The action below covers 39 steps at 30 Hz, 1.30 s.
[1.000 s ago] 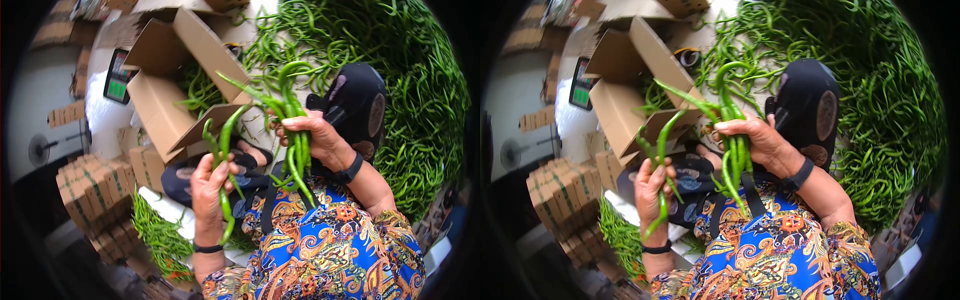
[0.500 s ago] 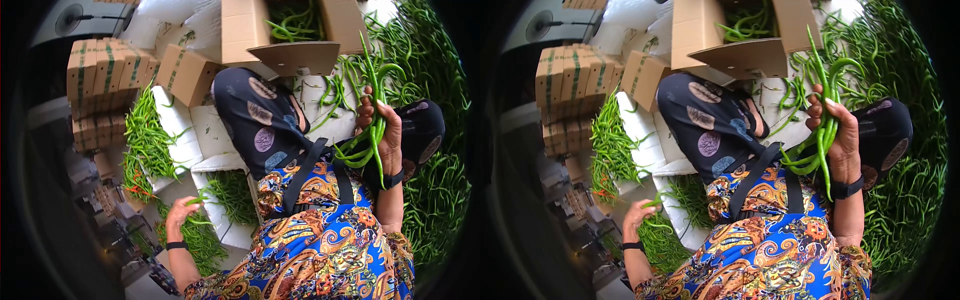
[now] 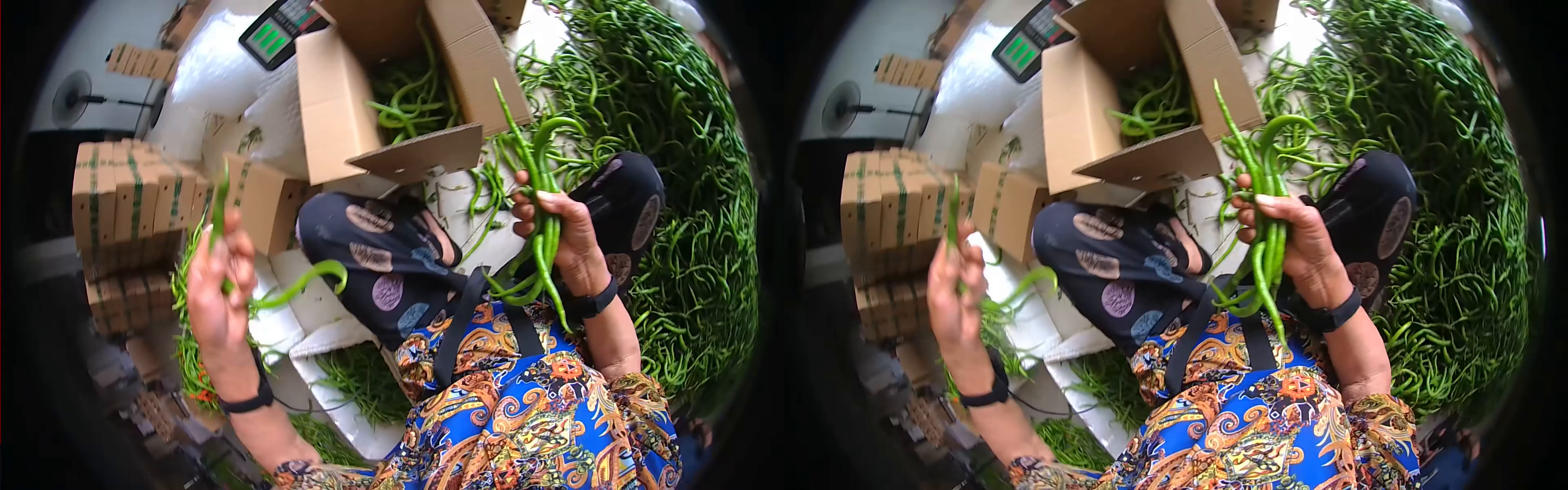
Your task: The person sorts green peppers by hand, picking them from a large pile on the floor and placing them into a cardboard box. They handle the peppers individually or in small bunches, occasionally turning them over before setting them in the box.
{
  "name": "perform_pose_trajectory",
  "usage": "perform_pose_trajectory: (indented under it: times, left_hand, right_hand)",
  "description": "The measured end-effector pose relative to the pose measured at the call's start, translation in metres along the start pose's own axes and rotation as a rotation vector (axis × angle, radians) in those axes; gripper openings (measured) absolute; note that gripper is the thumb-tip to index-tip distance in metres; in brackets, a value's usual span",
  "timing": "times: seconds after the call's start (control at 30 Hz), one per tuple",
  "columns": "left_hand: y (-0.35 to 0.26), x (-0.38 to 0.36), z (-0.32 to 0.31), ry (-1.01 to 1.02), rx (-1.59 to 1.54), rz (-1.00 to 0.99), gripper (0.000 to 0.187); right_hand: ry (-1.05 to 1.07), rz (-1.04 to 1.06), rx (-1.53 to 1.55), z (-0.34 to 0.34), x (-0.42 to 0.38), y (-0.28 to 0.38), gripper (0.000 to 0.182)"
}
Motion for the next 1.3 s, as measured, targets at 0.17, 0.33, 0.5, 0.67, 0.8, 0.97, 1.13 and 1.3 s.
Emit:
perform_pose_trajectory:
  times: [0.17, 0.33, 0.5, 0.67, 0.8, 0.97, 1.13, 1.3]
  left_hand:
    - [-0.038, 0.110, -0.097, -0.158, 0.249, -0.360, 0.047]
    - [0.054, 0.044, -0.216, 0.400, 0.388, -0.181, 0.038]
    - [0.170, -0.012, -0.256, 0.585, 0.252, 0.342, 0.061]
    - [0.173, -0.020, -0.250, 0.546, 0.373, 0.221, 0.054]
    - [0.168, -0.021, -0.241, 0.501, 0.206, 0.355, 0.042]
    - [0.175, -0.019, -0.239, 0.424, 0.009, 0.445, 0.037]
    - [0.166, -0.016, -0.240, 0.388, 0.147, 0.277, 0.027]
    - [0.174, -0.016, -0.236, 0.381, -0.033, 0.409, 0.033]
  right_hand:
    - [0.033, -0.001, 0.091, -0.001, 0.000, 0.005, 0.044]
    - [-0.106, 0.113, 0.036, 0.012, 0.001, 0.017, 0.045]
    - [-0.147, 0.166, -0.051, 0.005, 0.001, 0.015, 0.042]
    - [-0.170, 0.121, -0.012, 0.011, 0.001, 0.007, 0.047]
    - [-0.066, 0.116, -0.055, 0.004, -0.002, 0.010, 0.053]
    - [-0.047, 0.136, -0.058, 0.008, -0.003, 0.008, 0.056]
    - [-0.073, 0.111, -0.180, -0.001, -0.004, 0.002, 0.066]
    - [-0.058, 0.080, -0.227, -0.014, -0.006, -0.001, 0.061]
Point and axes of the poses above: each hand's wrist, its own x-axis towards the middle knuckle, its own z-axis out of the back of the hand, y = z × x, the point moved 10 cm from there along x, towards the middle knuckle, and after that the axes turned 7 degrees about -y, right-handed, at the moved point
